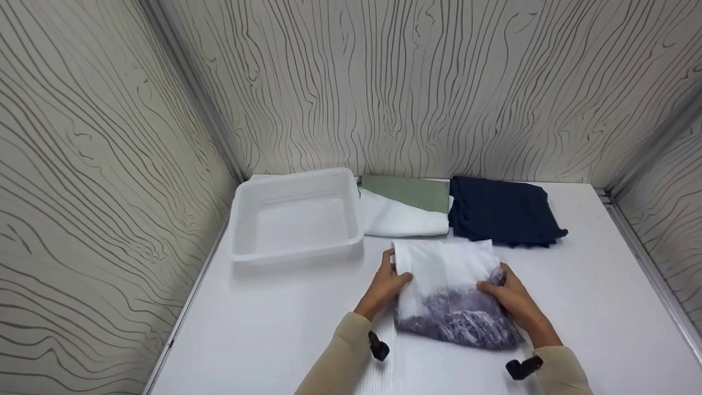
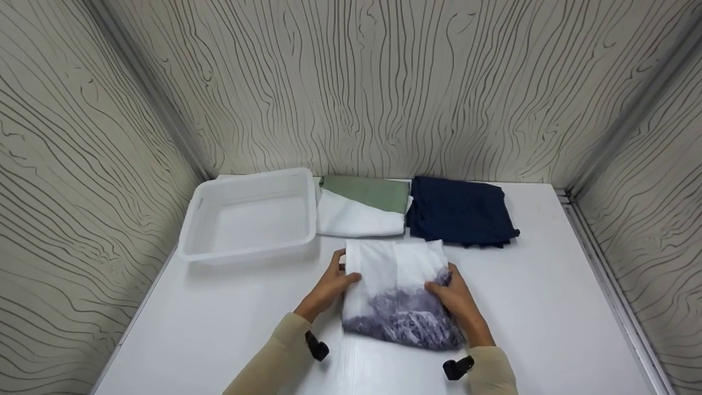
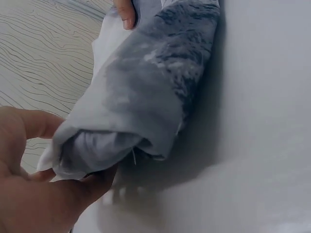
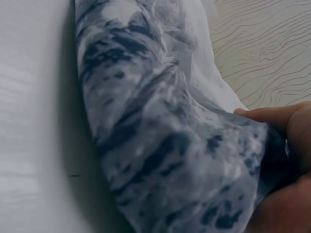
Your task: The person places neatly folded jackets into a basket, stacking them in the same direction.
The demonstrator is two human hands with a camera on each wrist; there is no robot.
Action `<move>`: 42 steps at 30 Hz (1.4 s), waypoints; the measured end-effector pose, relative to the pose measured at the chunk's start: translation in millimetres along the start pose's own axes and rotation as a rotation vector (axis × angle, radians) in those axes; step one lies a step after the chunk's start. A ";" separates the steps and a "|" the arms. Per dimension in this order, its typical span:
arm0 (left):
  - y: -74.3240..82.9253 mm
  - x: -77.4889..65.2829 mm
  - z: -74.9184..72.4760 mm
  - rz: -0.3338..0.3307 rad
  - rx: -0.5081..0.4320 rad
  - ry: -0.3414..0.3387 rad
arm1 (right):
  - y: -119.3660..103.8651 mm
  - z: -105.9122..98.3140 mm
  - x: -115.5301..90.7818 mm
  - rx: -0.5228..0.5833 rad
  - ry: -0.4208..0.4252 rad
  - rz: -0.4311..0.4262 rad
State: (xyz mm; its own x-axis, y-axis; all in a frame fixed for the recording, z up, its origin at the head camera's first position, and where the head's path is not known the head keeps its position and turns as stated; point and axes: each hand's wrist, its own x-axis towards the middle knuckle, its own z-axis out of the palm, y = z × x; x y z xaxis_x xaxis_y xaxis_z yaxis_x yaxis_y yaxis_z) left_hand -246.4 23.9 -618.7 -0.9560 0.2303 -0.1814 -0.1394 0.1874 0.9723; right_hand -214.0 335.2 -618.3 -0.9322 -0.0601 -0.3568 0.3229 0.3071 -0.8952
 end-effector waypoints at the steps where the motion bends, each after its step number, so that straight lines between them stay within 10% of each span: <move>1: -0.5 -1.0 0.3 -0.011 -0.015 -0.001 | 1.9 1.0 0.4 0.007 -0.003 -0.003; 12: -4.9 2.9 0.3 0.010 -0.147 -0.006 | 8.6 6.0 5.0 0.055 0.052 -0.054; 24: -18.6 8.2 -5.9 0.164 -0.029 -0.005 | 12.5 10.6 2.6 0.024 0.121 -0.203; 34: -25.3 6.8 -10.7 -0.004 -0.161 -0.104 | 14.7 6.0 6.1 0.131 -0.088 -0.097; 42: -29.5 8.9 -14.3 -0.012 -0.222 -0.099 | 13.5 5.3 6.0 0.158 -0.124 -0.123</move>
State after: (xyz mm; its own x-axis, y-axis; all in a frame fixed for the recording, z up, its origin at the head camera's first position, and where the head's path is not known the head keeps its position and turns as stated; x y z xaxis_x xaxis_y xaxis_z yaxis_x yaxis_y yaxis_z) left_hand -254.5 6.8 -647.0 -0.9256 0.3235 -0.1964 -0.2145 -0.0212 0.9765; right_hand -214.3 334.0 -633.9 -0.9420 -0.2075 -0.2639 0.2388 0.1384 -0.9612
